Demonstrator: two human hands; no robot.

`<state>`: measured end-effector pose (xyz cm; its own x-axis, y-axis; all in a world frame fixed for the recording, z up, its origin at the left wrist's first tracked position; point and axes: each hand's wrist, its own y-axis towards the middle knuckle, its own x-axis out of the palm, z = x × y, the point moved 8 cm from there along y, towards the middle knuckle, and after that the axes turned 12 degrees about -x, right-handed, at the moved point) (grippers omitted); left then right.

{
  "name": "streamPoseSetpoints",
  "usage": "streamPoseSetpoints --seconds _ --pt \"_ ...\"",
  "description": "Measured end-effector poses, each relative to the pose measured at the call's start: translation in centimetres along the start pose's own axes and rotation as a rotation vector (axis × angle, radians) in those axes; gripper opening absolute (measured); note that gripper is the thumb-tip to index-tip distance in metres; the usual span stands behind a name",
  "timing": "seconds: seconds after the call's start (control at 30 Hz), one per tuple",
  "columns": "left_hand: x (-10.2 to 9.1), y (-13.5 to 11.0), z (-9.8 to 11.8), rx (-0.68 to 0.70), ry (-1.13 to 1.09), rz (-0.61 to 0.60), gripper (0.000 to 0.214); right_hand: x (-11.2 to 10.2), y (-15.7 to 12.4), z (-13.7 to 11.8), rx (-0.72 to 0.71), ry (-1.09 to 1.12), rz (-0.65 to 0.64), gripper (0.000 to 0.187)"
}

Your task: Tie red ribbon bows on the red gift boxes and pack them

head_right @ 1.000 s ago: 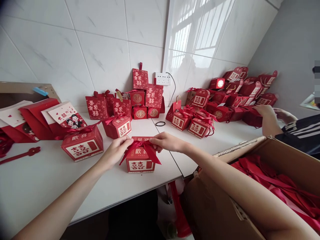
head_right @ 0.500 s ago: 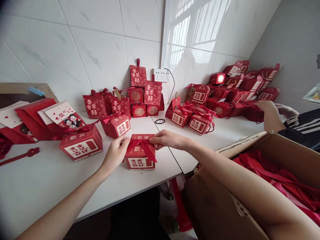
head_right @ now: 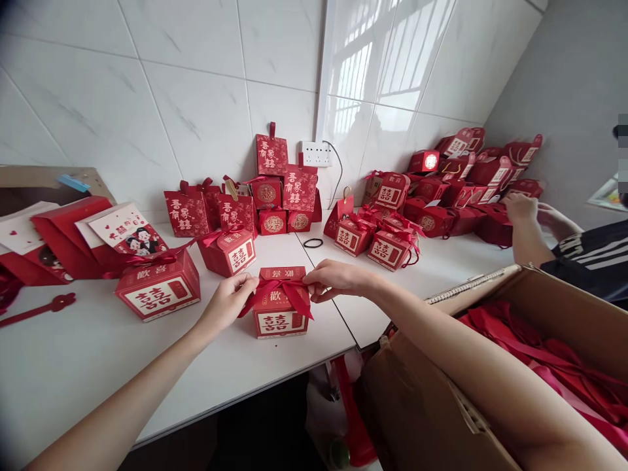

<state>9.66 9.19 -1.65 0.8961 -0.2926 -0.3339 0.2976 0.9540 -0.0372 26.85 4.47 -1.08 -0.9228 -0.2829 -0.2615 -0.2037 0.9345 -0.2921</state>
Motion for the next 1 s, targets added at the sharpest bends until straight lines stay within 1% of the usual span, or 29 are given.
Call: streamPoseSetpoints --seconds 0.07,0.13,0.2,0.23,0.27,0.3,0.33,0.37,0.4,0.47,0.5,0.53,0.57,0.63,0.7,0.8,0.9,0.97,1.0 --pt "0.4 0.3 -0.4 -0.052 -0.101 -0.114 0.034 -0.7 -0.2 0.6 0.085 -0.18 0.025 0.024" --pt "0.6 0.6 -1.0 -0.128 -0.223 -0.197 0.037 -2.0 -0.3 0.1 0.076 -0.457 0.115 0.024" --pt "1.0 0.6 -1.6 -0.224 -0.306 -0.264 0.044 -3.1 -0.5 -1.4 -0.005 -0.669 0.265 0.022" --pt "1.1 0.6 -1.9 -0.258 -0.322 -0.275 0.047 -3.4 -0.7 -2.2 -0.056 -0.717 0.341 0.022" --pt "1.1 0.5 -1.8 -0.266 -0.326 -0.274 0.049 -3.6 -0.9 -2.8 -0.113 -0.719 0.393 0.024" --pt "1.0 0.5 -1.6 -0.248 -0.322 -0.265 0.049 -3.4 -1.0 -3.2 -0.177 -0.687 0.405 0.026" --pt "0.9 0.4 -1.2 -0.211 -0.315 -0.252 0.047 -2.9 -1.1 -3.6 -0.251 -0.641 0.373 0.03" --pt "0.8 0.3 -0.7 -0.168 -0.303 -0.24 0.045 -2.1 -1.0 -3.8 -0.322 -0.586 0.303 0.036" --pt "0.8 0.1 -0.3 -0.129 -0.286 -0.233 0.042 -1.2 -1.0 -3.9 -0.378 -0.536 0.205 0.046" --pt "0.8 0.0 0.3 -0.077 -0.243 -0.225 0.037 0.5 -1.1 -3.6 -0.42 -0.51 0.01 0.076" --pt "0.8 0.0 0.5 -0.067 -0.226 -0.219 0.035 1.1 -1.2 -3.4 -0.423 -0.536 -0.049 0.09" --pt "0.7 0.0 0.5 -0.058 -0.216 -0.209 0.033 1.4 -1.2 -3.3 -0.43 -0.576 -0.077 0.098" --pt "0.5 0.1 0.6 -0.046 -0.207 -0.195 0.031 1.6 -1.2 -3.3 -0.451 -0.62 -0.083 0.102" --pt "-0.1 0.1 1.1 0.02 -0.178 -0.125 0.026 1.8 -1.3 -3.8 -0.534 -0.693 -0.05 0.099" --pt "-1.2 -0.4 2.2 0.152 -0.143 0.018 0.022 1.9 -1.5 -4.7 -0.651 -0.765 0.018 0.095" --pt "-2.4 -2.7 4.4 0.398 -0.141 0.219 0.016 2.2 -2.4 -6.4 -0.85 -0.916 0.18 0.091" --pt "-2.5 -5.8 5.9 0.58 -0.096 0.356 0.008 2.7 -4.2 -7.9 -1.03 -1.075 0.345 0.082" --pt "-2.5 -7.4 6.3 0.625 -0.069 0.427 0.004 3.2 -5.3 -8.5 -1.12 -1.144 0.408 0.078" --pt "-2.7 -7.9 6.3 0.615 -0.075 0.453 0.003 3.5 -5.7 -8.6 -1.156 -1.167 0.42 0.077"
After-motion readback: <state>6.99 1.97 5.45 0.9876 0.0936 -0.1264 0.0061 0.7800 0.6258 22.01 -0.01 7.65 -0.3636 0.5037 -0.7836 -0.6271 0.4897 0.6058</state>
